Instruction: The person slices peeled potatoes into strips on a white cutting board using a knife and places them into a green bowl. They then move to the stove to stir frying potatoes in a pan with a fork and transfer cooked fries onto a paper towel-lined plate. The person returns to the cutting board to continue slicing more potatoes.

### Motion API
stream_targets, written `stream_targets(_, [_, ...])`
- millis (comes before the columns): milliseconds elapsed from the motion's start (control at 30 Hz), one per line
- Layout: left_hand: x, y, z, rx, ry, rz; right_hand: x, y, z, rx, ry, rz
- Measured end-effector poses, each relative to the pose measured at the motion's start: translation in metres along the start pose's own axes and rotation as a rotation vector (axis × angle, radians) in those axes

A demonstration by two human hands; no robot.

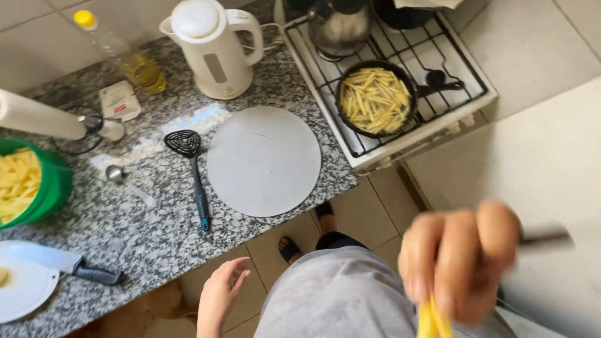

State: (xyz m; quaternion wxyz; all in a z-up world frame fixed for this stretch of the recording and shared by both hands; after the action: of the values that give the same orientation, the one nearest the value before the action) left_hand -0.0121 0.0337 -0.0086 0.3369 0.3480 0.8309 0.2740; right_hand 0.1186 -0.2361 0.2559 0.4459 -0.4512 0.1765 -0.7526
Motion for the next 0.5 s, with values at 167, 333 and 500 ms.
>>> stream_targets(167, [-0.001,0.000,0.008,0.002,-0.098,0.011,0.018,-0.033,-0.017,-0.010,0.057,0.033])
stream_targets(333, [-0.002,-0.004,0.015,0.005,-0.163,0.012,0.030,-0.024,-0.032,0.043,0.109,-0.005])
stream_targets(500, [-0.015,0.014,0.006,-0.009,-0.104,0.006,0.030,0.003,-0.026,0.181,0.113,0.032])
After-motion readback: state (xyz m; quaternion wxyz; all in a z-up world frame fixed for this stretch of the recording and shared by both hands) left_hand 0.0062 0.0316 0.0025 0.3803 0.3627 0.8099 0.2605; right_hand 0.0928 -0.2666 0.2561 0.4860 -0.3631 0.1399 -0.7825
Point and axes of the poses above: each hand's wrist, its own z-axis towards the middle knuckle, its own y-axis out of the back of the hand, x = y × z, the point moved 2 cm from there along z, towards the middle knuckle, and after that the axes turned 9 degrees about z, right-handed, at the moved point
